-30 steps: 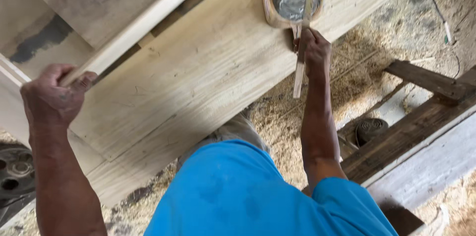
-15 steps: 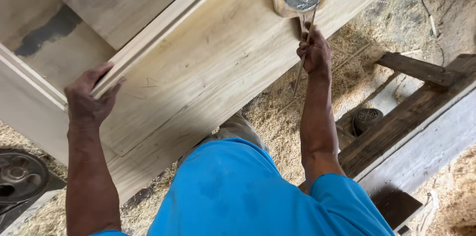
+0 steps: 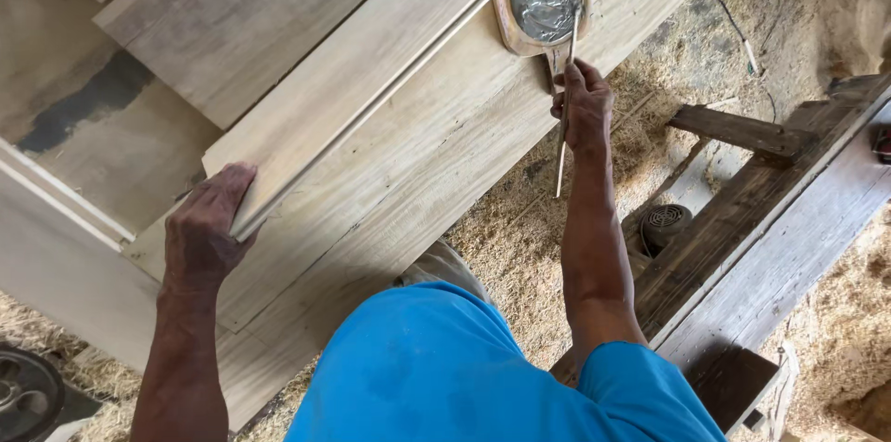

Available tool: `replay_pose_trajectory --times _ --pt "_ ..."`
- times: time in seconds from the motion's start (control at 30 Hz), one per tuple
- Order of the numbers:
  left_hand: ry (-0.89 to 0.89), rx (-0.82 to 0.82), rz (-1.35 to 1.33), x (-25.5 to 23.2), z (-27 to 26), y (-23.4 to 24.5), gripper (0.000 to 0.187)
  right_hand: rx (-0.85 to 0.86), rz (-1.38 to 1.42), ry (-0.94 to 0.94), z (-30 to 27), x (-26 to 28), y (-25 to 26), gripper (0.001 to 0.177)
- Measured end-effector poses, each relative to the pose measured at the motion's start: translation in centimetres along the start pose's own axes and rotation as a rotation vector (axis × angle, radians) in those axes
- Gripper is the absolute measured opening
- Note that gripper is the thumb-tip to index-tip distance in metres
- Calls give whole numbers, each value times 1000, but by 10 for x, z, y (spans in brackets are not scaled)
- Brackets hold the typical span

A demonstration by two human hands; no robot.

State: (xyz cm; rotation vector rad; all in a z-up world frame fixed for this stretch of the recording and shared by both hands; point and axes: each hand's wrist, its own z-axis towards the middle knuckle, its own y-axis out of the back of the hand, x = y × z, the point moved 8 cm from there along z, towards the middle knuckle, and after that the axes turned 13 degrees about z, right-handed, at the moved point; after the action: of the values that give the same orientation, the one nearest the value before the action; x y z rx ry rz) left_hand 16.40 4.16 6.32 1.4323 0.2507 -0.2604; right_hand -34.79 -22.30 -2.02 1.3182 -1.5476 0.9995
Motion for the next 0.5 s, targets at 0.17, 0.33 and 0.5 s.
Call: replay_pose_trajectory --times 0.17,0.33,0.5 --pt "26 14 2 1 -5 -6 61 158 74 79 -25 67 -30 32" --pt "53 33 4 0 -4 -4 69 225 -3 112 -3 83 -64 33" --pt "56 60 12 -1 0 -4 77 227 183 37 35 56 -76 30"
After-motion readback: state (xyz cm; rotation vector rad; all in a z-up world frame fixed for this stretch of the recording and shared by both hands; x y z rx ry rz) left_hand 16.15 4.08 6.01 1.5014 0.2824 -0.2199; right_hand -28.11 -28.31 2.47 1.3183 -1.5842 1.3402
